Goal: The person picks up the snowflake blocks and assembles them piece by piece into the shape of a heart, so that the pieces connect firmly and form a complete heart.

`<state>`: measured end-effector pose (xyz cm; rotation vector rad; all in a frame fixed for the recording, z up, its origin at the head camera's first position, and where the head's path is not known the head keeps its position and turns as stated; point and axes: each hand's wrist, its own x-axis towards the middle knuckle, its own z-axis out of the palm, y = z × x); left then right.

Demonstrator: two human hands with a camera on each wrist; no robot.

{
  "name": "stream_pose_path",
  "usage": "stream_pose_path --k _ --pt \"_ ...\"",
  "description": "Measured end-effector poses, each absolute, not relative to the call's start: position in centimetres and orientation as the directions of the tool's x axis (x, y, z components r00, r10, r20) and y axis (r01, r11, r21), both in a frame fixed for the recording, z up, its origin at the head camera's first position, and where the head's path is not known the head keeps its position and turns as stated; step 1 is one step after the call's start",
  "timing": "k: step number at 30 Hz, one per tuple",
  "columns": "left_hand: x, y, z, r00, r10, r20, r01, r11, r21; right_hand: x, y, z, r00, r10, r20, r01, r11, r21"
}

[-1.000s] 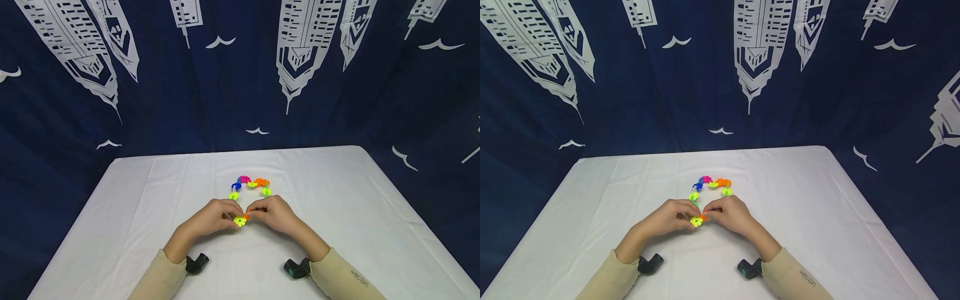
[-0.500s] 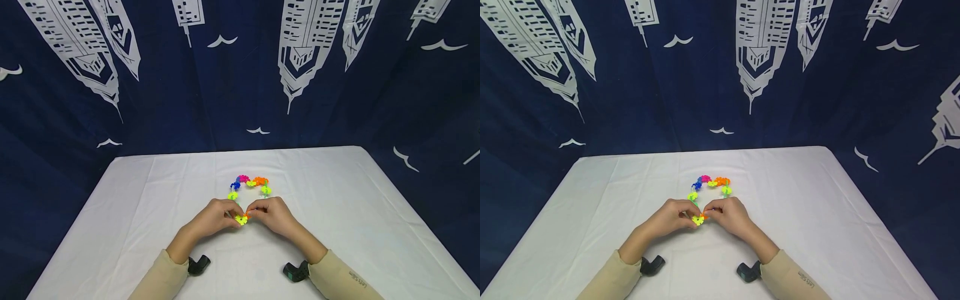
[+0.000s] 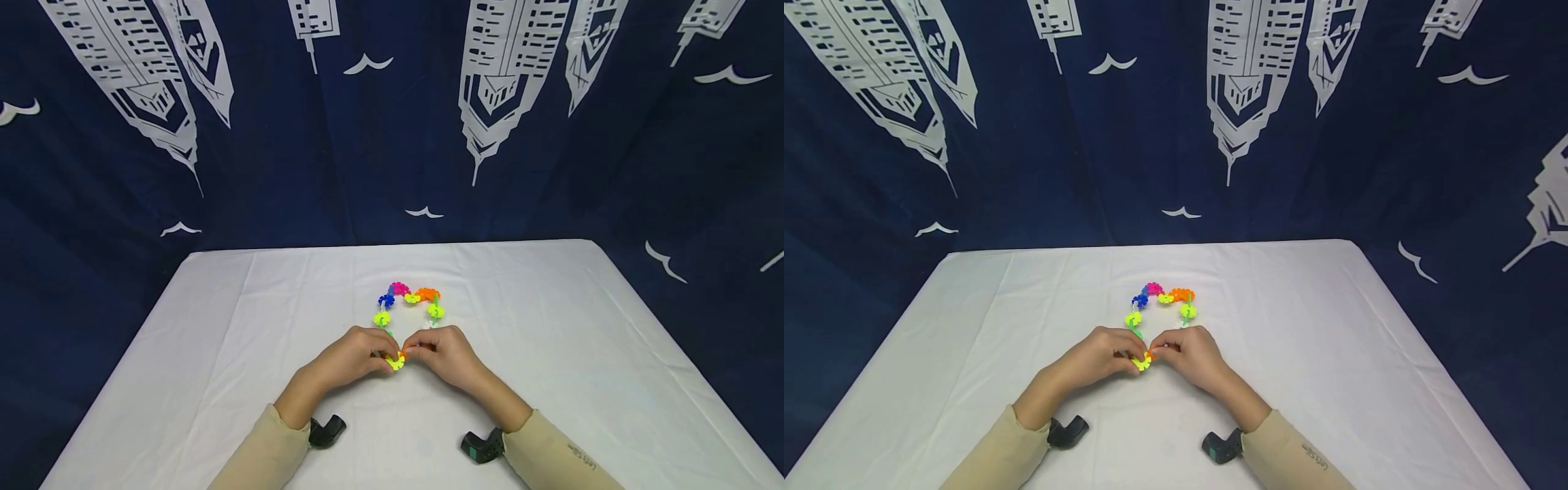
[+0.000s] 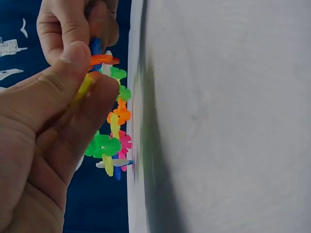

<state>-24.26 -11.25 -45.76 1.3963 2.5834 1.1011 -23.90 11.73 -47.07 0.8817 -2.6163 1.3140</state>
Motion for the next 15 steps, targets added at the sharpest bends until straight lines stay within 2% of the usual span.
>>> stream_pose_path --k 8,11,15 --pt "-24.27 -11.25 -45.58 -0.56 0.77 0.304 0.775 0.358 0.521 -23.66 11.42 -47.84 -0.801 -0.452 0.392 -0.584 0.448 -0.676" --pt "-24.3 -11.21 -45.73 -0.573 0.763 0.301 0.768 0.371 0.521 -23.73 11.43 -48.02 -0.797 -0.449 0.403 -0.591 0.442 -0.675" --pt "-24.31 -10.94 -46.22 -0.627 0.72 0.297 0.733 0.416 0.538 -24.04 11.73 -48.05 -0.814 -0.448 0.37 -0.565 0.461 -0.684"
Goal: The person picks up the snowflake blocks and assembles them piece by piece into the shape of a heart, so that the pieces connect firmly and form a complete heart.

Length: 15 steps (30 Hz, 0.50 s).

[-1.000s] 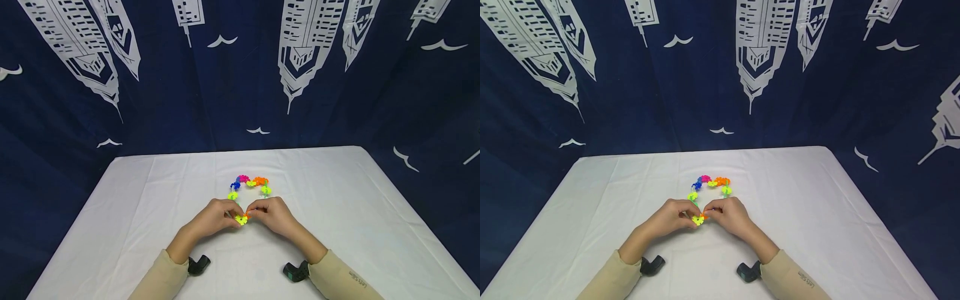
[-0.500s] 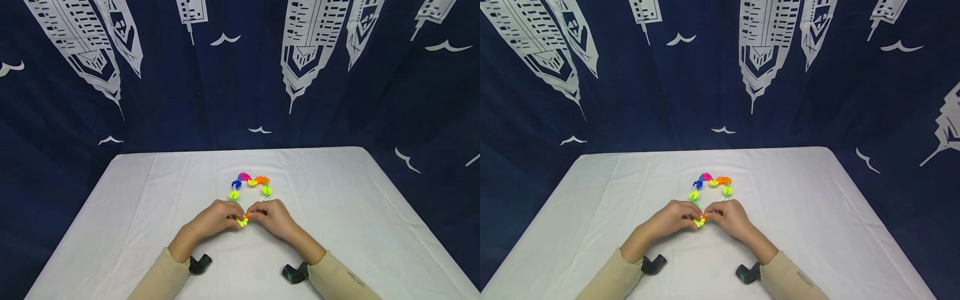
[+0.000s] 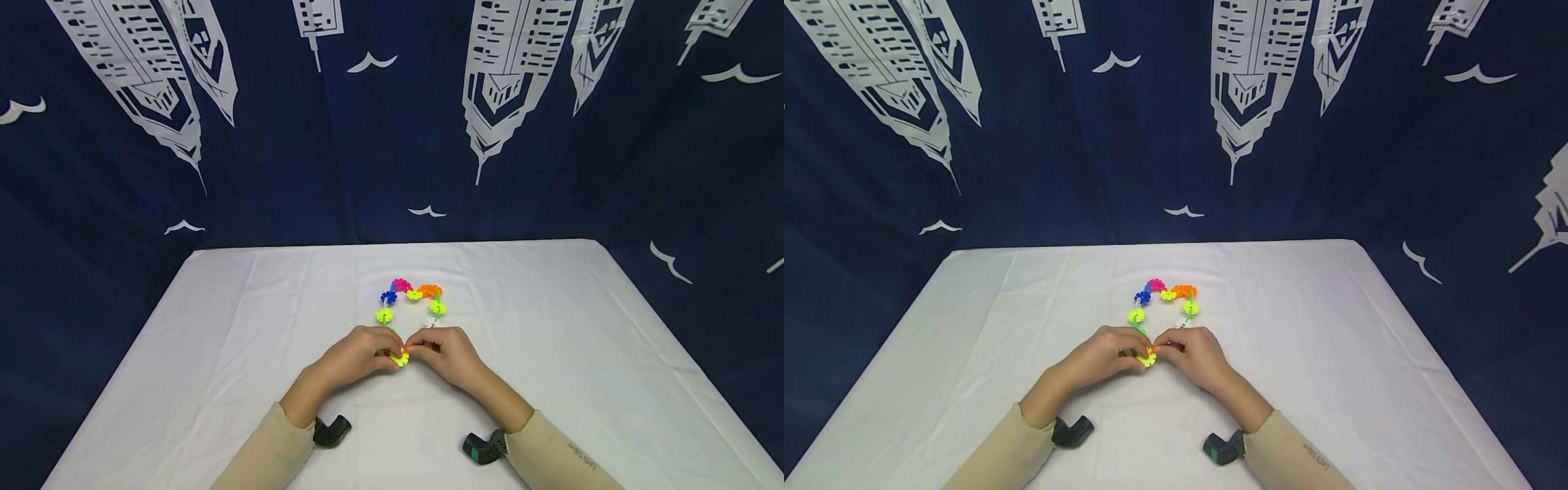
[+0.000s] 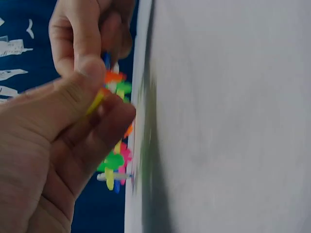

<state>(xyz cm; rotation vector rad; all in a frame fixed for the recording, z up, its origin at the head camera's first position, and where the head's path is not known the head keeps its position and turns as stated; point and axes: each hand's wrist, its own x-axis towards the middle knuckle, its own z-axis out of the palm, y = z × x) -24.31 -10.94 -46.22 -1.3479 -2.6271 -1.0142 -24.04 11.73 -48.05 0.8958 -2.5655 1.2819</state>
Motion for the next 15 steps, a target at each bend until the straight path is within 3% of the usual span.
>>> stream_pose_path --k 7,15 --pt "-23.8 -9.9 -47.0 -0.731 0.645 0.224 0.643 0.539 0.545 -24.6 12.3 -47.9 -0.812 -0.491 0.316 -0.57 0.546 -0.614" --pt "-23.1 -8.9 -47.6 -0.759 0.617 0.208 0.623 0.598 0.504 -25.0 13.0 -48.2 -0.83 -0.516 0.213 -0.527 0.599 -0.603"
